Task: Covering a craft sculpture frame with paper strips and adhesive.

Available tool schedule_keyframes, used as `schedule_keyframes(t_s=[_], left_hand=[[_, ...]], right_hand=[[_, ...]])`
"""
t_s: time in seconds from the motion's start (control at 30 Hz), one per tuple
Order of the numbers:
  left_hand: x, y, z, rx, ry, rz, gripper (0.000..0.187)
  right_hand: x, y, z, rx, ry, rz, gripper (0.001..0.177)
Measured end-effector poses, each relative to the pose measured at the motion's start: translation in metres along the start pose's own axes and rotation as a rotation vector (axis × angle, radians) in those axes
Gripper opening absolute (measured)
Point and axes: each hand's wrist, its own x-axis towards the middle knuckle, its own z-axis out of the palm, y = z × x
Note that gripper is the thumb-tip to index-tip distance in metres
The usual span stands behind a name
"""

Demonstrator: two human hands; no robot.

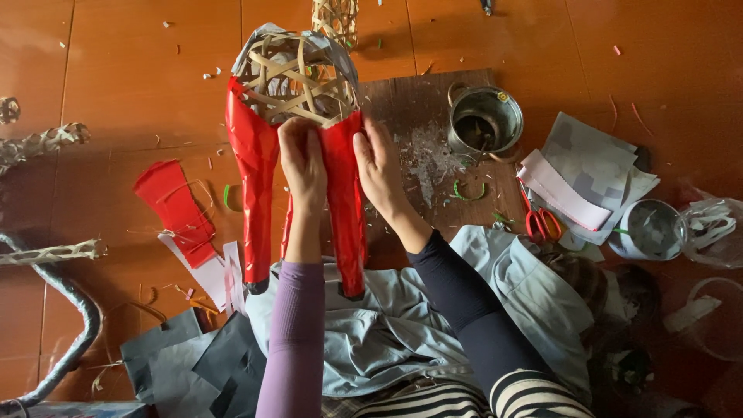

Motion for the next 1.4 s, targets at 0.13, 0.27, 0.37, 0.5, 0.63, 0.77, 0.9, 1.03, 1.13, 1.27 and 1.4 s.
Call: schedule_keyframes(t_s=[0.13,0.27,0.37,0.5,0.63,0.77,0.9,1.03,1.13,1.27,1.4], left_hand=[[0.006,-0.007,0.002,-0.177,-0.014,-0.105,0.013],[0.010,-0.018,0.001,-0.195,-0.028,-0.083,0.011],[0.010,-0.023,0.001,-0.228,-0.036,-0.050,0.012],[0.009,-0.031,0.001,-0.290,0.012,-0.079,0.013],[0.011,-0.026,0.003,-0.324,0.020,-0.065,0.012],[0.011,-0.030,0.004,-0.280,0.038,-0.077,0.031],[-0.014,-0.016,0.005,0.058,0.069,-0.058,0.060],[-0.075,0.038,0.000,0.009,0.041,-0.159,0.071],[-0.100,0.063,-0.006,-0.097,-0.121,-0.436,0.097],[-0.105,0.056,-0.018,0.044,-0.328,-0.531,0.116],[-0.115,0.043,-0.030,0.088,-0.412,-0.526,0.123]], right_hand=[[0.001,0.013,0.000,-0.001,-0.041,0.044,0.051],[0.006,0.001,-0.003,-0.036,-0.106,0.085,0.066],[0.012,-0.010,-0.002,-0.065,-0.168,0.091,0.076],[0.018,-0.007,0.002,-0.106,-0.269,0.017,0.086],[0.020,-0.012,0.009,-0.117,-0.303,0.008,0.089],[0.024,-0.014,0.012,-0.071,-0.315,0.025,0.092],[0.032,-0.016,0.014,0.038,-0.333,0.111,0.098],[0.042,0.007,0.016,0.031,-0.351,0.144,0.105],[0.040,0.019,0.024,-0.111,-0.279,-0.045,0.112],[0.044,0.022,0.032,-0.220,-0.179,-0.044,0.111],[0.053,0.014,0.032,-0.132,-0.188,0.028,0.111]])
